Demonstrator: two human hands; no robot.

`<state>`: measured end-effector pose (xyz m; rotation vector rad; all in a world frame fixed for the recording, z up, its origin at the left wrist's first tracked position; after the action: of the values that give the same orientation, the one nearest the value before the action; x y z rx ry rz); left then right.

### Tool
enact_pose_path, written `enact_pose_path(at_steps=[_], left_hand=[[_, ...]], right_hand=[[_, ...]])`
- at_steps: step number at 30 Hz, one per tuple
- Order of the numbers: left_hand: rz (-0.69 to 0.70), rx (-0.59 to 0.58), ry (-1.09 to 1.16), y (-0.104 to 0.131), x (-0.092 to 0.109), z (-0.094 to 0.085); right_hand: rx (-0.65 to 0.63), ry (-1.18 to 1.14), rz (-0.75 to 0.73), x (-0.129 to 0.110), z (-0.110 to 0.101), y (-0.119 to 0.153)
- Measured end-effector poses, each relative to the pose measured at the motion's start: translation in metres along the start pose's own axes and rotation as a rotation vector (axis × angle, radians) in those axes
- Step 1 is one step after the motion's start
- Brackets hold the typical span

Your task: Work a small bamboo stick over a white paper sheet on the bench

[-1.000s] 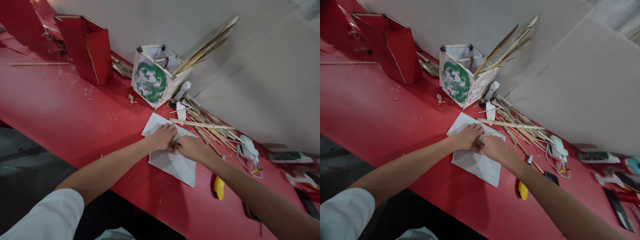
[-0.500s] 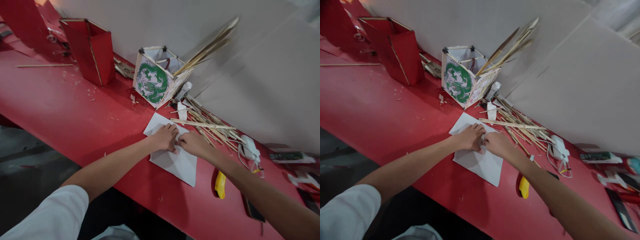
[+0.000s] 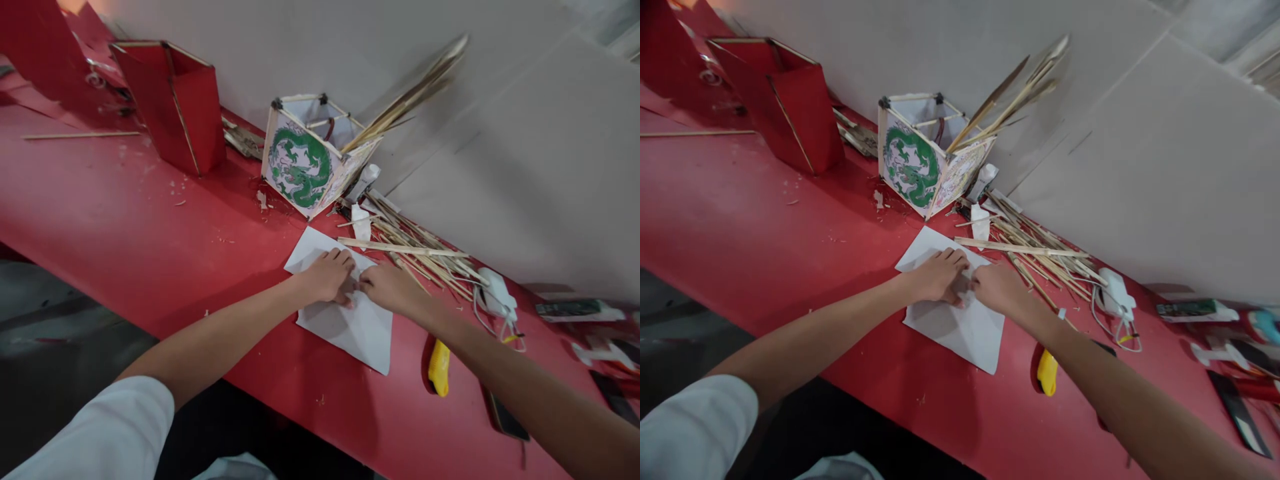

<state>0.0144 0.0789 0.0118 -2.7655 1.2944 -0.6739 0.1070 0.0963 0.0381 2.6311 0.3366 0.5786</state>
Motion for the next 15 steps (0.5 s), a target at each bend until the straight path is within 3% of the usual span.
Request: enact_pose_path(at_steps=[3, 8, 10, 15], left_hand=[[0.007, 0.007, 0.018, 0.001, 0.001, -0.001], [-0.022, -0.021, -0.023, -0.001, 0.001, 0.000], [-0.016, -0.033, -0.028, -0.001, 0.002, 0.001], [0.002, -0.021, -0.008, 0.001, 0.002, 0.000]], right_hand=[[0.027, 0.019, -0.021, -0.016, 0.003, 0.007], [0.063, 0.105, 0.095, 0.031, 0.000, -0.004], [0.073, 0.119, 0.109, 0.037, -0.004, -0.004], [0.048, 0.055, -0.028, -0.018, -0.007, 0.010]])
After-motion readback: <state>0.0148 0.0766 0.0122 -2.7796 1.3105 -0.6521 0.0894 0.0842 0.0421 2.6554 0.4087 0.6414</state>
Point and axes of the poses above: each hand's wrist, its own y-axis away from the middle knuckle, its own z-axis out of the palm, x = y × z, the point moved 8 cm from there along -y, towards the middle knuckle, and after that the axes turned 14 degrees about z, right-handed, at the moved point
